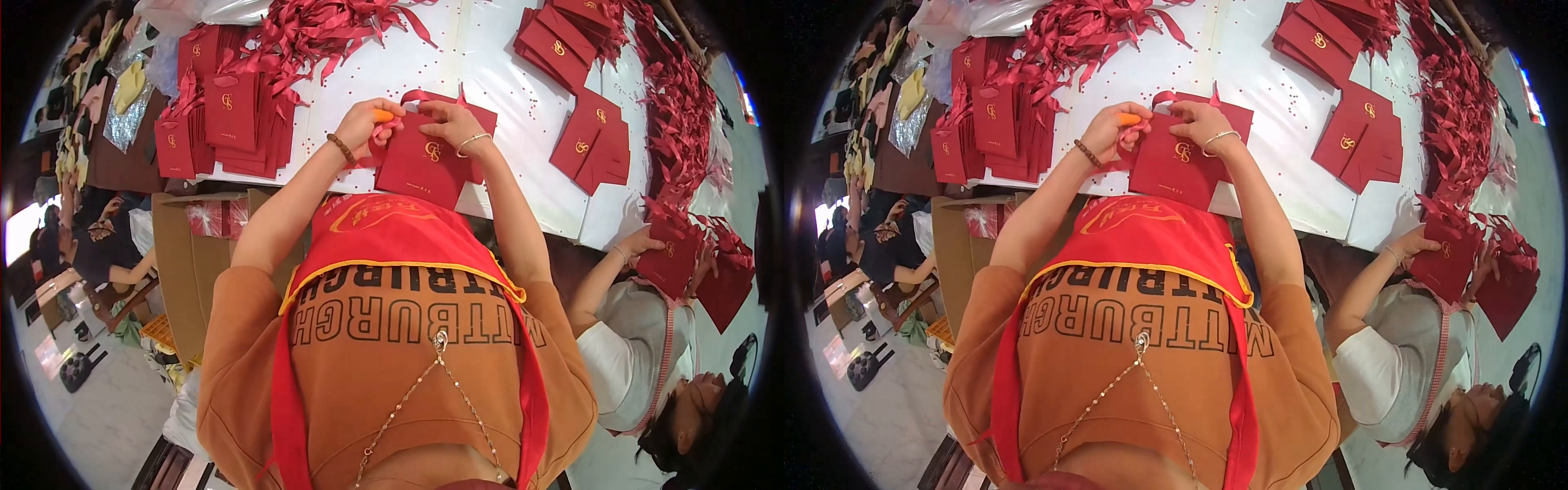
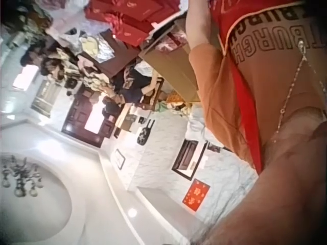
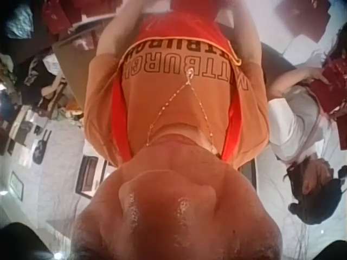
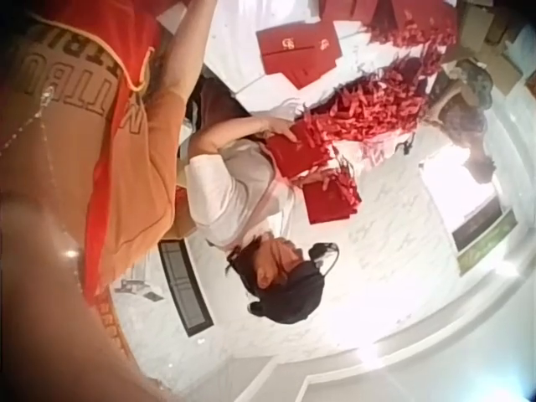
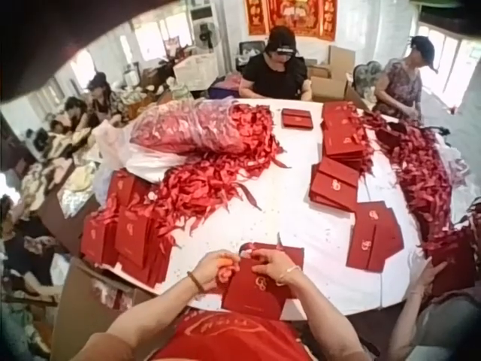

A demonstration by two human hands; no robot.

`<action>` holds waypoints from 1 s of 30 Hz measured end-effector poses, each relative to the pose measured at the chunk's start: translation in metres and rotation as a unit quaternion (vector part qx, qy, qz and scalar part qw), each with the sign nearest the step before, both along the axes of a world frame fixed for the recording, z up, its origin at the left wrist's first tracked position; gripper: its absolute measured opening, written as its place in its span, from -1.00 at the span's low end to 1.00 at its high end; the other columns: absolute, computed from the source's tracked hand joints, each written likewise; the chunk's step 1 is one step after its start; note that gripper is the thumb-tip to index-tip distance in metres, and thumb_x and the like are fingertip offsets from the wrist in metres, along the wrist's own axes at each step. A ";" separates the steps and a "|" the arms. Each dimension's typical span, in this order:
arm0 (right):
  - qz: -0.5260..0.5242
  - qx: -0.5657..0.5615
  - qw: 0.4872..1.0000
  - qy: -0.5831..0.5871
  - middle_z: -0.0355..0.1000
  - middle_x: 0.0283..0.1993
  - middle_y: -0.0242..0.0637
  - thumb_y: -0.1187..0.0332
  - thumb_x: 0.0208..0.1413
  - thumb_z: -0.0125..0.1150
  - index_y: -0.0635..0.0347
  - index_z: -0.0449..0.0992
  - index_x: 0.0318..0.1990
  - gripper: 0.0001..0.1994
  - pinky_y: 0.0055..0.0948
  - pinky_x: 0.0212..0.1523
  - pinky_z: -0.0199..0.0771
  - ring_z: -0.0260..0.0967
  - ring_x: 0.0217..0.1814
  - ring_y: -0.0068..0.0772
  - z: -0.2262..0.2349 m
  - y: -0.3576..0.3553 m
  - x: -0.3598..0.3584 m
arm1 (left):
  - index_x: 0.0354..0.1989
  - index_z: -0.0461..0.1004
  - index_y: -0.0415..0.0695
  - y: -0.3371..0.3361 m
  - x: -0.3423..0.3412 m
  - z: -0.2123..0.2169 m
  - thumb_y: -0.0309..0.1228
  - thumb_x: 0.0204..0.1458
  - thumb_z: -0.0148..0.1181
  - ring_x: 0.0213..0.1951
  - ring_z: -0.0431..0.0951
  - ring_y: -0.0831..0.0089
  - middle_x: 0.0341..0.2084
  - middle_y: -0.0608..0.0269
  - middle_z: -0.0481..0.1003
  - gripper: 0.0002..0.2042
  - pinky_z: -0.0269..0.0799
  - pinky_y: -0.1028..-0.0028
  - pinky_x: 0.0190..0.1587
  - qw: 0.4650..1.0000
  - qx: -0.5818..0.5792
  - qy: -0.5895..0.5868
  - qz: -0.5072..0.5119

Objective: Tying red ribbons onto red paper envelopes at an assembly table.

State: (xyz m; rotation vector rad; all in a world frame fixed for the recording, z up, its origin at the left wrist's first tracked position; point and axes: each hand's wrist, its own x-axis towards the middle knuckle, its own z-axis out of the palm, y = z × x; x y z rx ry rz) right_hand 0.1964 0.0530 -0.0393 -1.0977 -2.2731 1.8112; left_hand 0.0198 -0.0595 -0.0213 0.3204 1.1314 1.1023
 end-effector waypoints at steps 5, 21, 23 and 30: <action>-0.012 -0.005 1.000 0.005 0.41 -0.33 -0.24 0.34 -0.22 0.29 0.25 0.41 -0.12 -0.58 -0.52 -0.22 0.32 0.34 -0.28 -0.46 -0.006 0.000 0.000 | -0.32 0.37 -0.29 -0.001 0.014 0.007 -0.47 0.00 -0.04 -0.70 0.24 0.70 -0.58 0.22 0.43 -0.85 0.10 0.73 -0.68 1.000 -0.024 -0.006 0.002; 0.021 0.027 0.999 -0.039 0.41 -0.36 -0.30 0.27 -0.21 0.26 0.12 0.44 -0.13 -0.60 -0.46 -0.27 0.32 0.36 -0.30 -0.40 -0.003 -0.005 0.000 | -0.44 0.43 -0.26 0.003 0.034 -0.002 -0.49 -0.11 0.06 -0.66 0.44 0.54 -0.66 0.19 0.46 -0.90 0.33 0.57 -0.61 0.865 0.094 0.487 -0.078; 0.021 0.060 0.997 -0.052 0.42 -0.33 -0.30 0.28 -0.20 0.25 0.10 0.44 -0.12 -0.60 -0.45 -0.24 0.32 0.37 -0.27 -0.38 0.004 -0.008 -0.002 | -0.45 0.43 -0.27 0.003 0.035 -0.005 -0.49 -0.14 0.06 -0.64 0.47 0.47 -0.65 0.14 0.47 -0.89 0.35 0.51 -0.58 0.828 0.123 0.542 -0.076; 0.017 0.073 0.997 -0.033 0.44 -0.21 -0.24 0.30 -0.17 0.21 0.08 0.44 -0.11 -0.63 -0.44 -0.15 0.33 0.38 -0.14 -0.34 0.001 -0.016 0.000 | -0.48 0.43 -0.22 0.001 0.032 -0.011 -0.47 -0.20 0.07 -0.51 0.49 0.17 -0.58 0.04 0.47 -0.89 0.37 0.35 -0.44 0.733 0.185 0.641 -0.133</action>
